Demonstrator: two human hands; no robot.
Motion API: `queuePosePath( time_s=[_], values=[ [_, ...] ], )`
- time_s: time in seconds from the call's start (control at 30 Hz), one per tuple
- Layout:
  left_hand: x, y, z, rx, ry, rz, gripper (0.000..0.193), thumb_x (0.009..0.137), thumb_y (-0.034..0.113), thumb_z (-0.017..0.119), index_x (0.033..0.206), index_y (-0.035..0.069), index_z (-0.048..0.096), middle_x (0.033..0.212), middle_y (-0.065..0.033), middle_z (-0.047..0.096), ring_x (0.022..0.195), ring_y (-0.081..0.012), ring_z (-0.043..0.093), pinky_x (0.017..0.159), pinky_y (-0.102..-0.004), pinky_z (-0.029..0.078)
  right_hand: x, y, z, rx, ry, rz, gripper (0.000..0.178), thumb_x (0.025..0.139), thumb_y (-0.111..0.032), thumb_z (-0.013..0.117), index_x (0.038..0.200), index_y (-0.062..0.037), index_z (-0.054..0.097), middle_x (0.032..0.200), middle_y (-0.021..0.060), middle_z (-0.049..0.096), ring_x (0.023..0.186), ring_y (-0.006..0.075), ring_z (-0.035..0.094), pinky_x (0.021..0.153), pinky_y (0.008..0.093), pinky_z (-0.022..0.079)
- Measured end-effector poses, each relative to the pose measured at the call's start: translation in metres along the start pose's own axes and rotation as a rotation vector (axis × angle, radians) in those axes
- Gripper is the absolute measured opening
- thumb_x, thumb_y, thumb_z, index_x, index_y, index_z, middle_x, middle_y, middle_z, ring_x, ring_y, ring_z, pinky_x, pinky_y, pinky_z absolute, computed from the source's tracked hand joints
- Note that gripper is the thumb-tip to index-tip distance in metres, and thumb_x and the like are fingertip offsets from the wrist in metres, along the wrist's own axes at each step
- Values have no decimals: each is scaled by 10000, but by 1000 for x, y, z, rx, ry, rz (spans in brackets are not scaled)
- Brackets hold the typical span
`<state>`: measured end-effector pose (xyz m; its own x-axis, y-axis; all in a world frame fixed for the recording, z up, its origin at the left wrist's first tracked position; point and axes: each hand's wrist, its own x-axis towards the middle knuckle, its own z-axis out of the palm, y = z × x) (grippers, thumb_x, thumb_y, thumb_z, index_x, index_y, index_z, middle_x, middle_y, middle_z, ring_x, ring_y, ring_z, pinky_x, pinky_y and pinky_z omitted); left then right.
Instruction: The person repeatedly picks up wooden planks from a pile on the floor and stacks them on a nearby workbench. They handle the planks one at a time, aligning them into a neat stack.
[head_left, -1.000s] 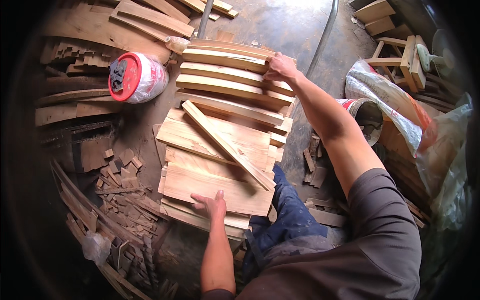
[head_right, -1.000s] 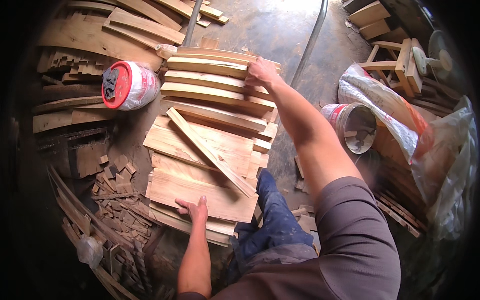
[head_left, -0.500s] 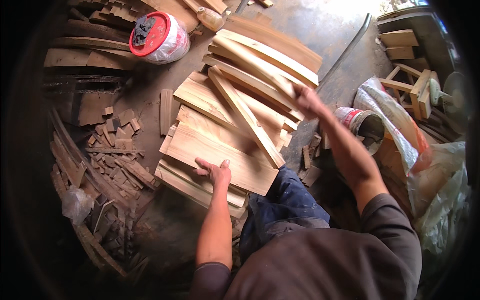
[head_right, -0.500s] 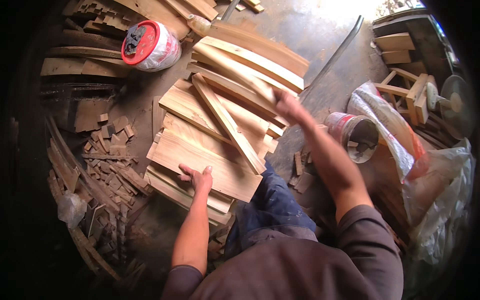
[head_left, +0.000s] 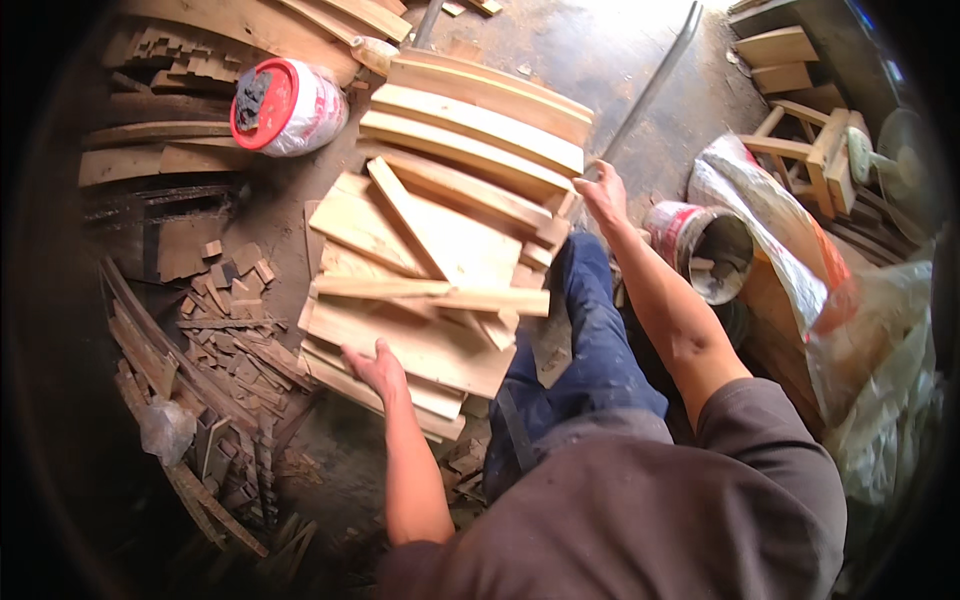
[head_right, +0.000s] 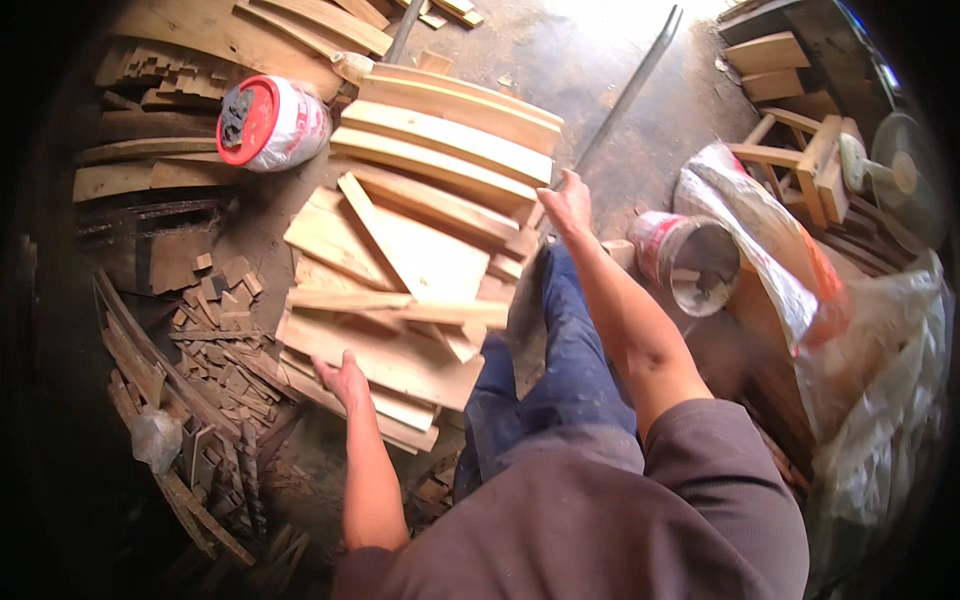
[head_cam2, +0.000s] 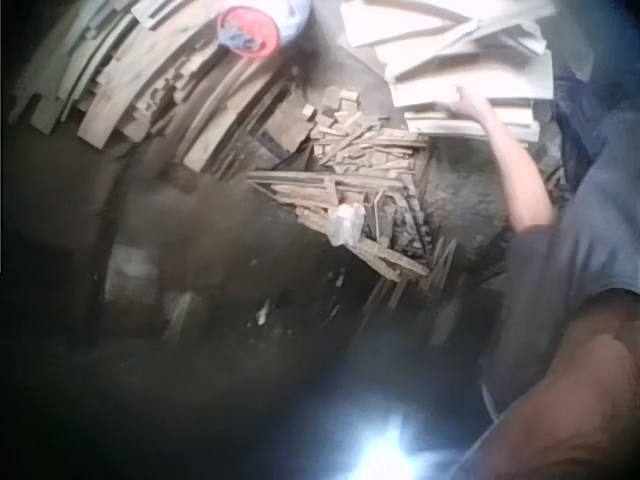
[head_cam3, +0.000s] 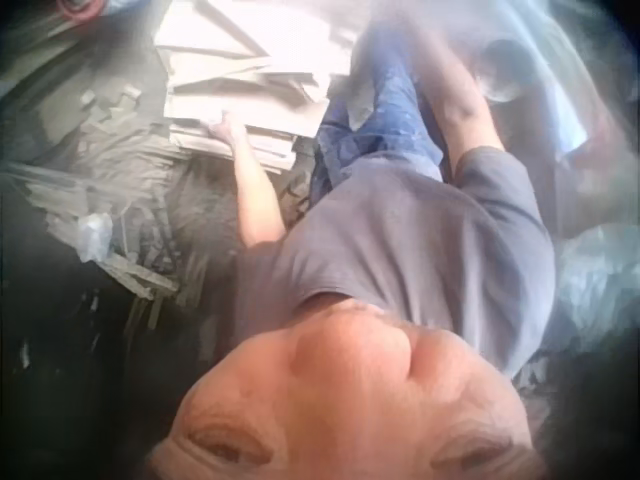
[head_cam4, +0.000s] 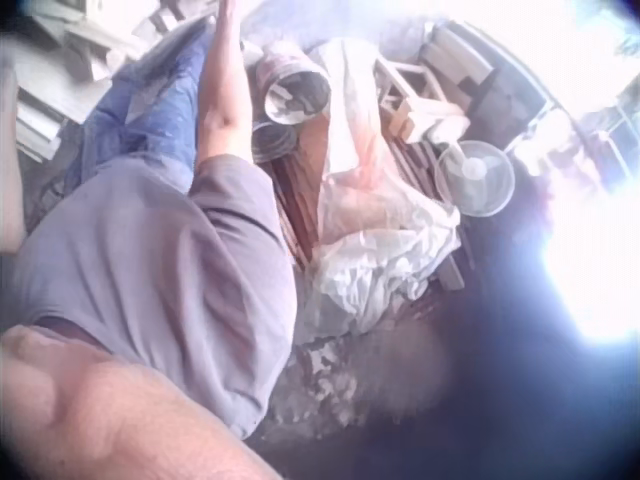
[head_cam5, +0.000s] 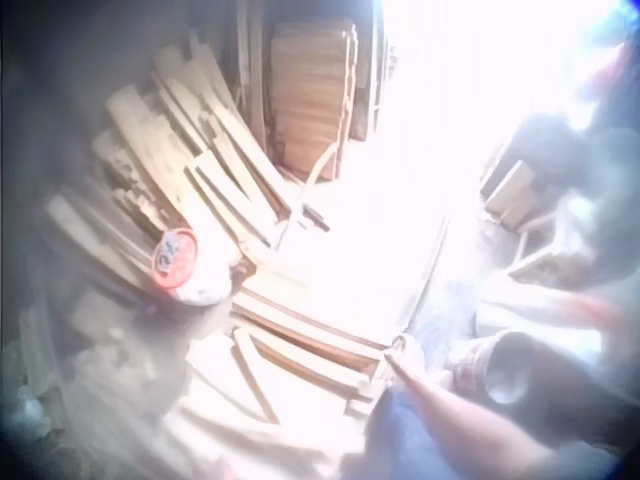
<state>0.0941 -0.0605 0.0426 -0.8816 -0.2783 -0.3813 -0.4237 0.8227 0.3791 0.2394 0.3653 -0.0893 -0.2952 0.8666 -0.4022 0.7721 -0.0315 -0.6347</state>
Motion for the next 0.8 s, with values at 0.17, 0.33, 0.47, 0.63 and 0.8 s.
queuePosePath(
  time_s=[0.17,0.33,0.47,0.63,0.8],
  values=[
    [-37,105,52,172,-110,655,691,937,131,632,1523,-32,303,1596,-231,295,1487,-381,256,1227,-489,207,86,32,26,707,-461,597,498,894,-350,686,1182,51,624,1053,138,676,947,286,609,842,436,464],
    [-33,141,86,620,-532,798,599,952,217,628,1454,-43,431,1538,-222,407,1447,-387,344,1209,-447,253,84,54,82,798,-345,473,487,832,-123,739,1277,15,598,1119,140,705,1061,269,643,971,399,465],
    [-52,141,75,563,-494,433,611,939,204,652,1454,-42,434,1533,-225,408,1444,-382,336,1202,-441,270,42,-8,27,813,-452,494,621,752,-35,795,1318,37,549,1066,177,708,996,259,676,865,339,539],
    [-42,212,115,457,-201,819,566,933,175,652,1416,-55,468,1507,-243,413,1429,-405,319,1184,-494,267,-27,-21,25,673,-483,284,615,699,-72,861,1228,-23,551,1077,137,665,950,239,651,862,344,537],
    [4,309,196,523,-382,1324,492,917,232,665,1329,-16,555,1382,-219,551,1329,-372,466,1171,-526,273,-87,-39,18,723,-677,408,687,683,17,834,1297,2,526,1100,129,660,1011,208,634,895,325,520]
  ],
)
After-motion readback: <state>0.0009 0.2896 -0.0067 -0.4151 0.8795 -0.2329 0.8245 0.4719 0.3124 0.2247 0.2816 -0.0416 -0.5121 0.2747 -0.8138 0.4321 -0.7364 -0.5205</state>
